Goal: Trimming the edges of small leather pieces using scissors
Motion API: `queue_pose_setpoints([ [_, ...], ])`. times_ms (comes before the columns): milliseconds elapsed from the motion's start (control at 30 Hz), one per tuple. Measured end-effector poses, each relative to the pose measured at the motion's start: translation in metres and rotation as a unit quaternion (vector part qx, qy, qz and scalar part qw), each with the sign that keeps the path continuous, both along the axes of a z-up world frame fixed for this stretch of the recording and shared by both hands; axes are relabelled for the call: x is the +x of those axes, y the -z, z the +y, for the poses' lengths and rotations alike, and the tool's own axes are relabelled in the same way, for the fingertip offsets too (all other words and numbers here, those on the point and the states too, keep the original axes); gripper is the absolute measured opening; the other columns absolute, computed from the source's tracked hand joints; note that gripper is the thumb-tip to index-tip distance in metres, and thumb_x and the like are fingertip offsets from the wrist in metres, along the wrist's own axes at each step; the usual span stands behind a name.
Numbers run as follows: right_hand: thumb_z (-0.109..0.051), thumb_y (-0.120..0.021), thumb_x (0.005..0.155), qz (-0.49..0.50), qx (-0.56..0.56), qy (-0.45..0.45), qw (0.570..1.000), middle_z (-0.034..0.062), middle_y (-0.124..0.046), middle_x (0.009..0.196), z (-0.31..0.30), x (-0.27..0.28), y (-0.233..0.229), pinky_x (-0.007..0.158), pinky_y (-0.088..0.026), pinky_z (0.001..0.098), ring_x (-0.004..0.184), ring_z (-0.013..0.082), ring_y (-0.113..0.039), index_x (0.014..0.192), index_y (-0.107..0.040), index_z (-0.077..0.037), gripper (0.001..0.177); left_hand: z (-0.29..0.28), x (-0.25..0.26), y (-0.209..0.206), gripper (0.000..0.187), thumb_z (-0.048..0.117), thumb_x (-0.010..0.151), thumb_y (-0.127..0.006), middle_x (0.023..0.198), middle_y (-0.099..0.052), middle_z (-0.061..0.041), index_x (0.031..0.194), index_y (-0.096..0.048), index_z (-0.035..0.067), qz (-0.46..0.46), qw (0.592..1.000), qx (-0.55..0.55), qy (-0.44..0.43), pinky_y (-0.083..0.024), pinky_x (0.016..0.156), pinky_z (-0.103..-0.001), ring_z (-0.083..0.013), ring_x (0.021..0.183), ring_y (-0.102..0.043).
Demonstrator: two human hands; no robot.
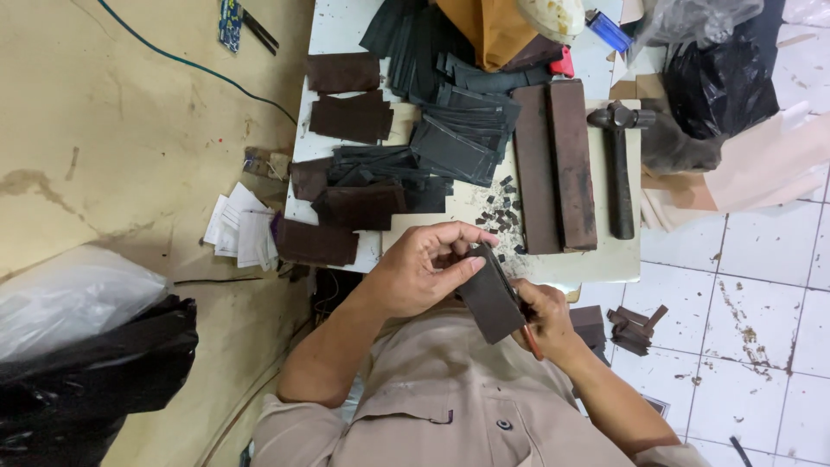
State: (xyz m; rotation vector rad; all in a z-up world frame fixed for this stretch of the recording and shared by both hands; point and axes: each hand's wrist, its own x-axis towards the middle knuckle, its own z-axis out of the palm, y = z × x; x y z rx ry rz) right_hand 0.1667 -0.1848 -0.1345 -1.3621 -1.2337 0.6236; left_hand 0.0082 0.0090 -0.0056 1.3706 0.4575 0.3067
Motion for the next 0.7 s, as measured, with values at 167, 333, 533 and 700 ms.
queue_pose_setpoints([
  [167, -0.015, -0.075, 0.08, 0.003, 0.005, 0.017, 1.0, 0.0014, -0.046, 0.048, 0.001, 0.0, 0.004, 0.04, -0.04, 0.028, 0.037, 0.0195, -0.045, 0.079, -0.067, -0.01, 0.01, 0.002, 0.002, 0.002, 0.029, 0.005, 0.095, -0.07, 0.081, -0.059, -0.004, 0.123, -0.071, -0.001, -0.005, 1.0, 0.008, -0.014, -0.052, 0.06, -0.021, -0.0069, 0.072, -0.057],
  [333, -0.005, -0.069, 0.09, 0.043, -0.033, 0.075, 0.996, 0.0023, -0.046, 0.039, 0.02, -0.001, -0.018, 0.037, -0.038, 0.027, 0.033, 0.0139, -0.041, 0.073, -0.07, -0.006, 0.017, 0.036, -0.028, 0.029, 0.018, 0.005, 0.092, -0.076, 0.087, -0.073, -0.008, 0.11, -0.075, 0.0, -0.015, 0.991, 0.04, -0.128, -0.059, 0.073, -0.029, -0.0098, 0.083, -0.063],
  [533, -0.011, -0.058, 0.1, 0.256, -0.008, 0.109, 0.961, 0.0055, -0.045, 0.038, 0.05, -0.018, -0.017, 0.03, -0.036, 0.0247, 0.029, 0.0117, -0.046, 0.071, -0.058, -0.004, 0.03, 0.138, -0.051, 0.075, 0.011, 0.01, 0.096, -0.077, 0.087, -0.072, -0.004, 0.103, -0.071, 0.003, -0.036, 0.912, 0.063, -0.403, -0.064, 0.065, -0.026, -0.0092, 0.076, -0.067],
  [700, -0.009, -0.056, 0.102, 0.353, 0.055, 0.105, 0.928, 0.0073, -0.039, 0.038, 0.063, -0.021, 0.003, 0.026, -0.034, 0.0244, 0.024, 0.0118, -0.038, 0.08, -0.055, 0.001, 0.024, 0.22, -0.038, 0.169, 0.014, 0.007, 0.09, -0.077, 0.082, -0.071, -0.011, 0.101, -0.074, -0.001, -0.002, 0.891, 0.062, -0.45, -0.069, 0.06, -0.035, -0.0173, 0.07, -0.071],
])
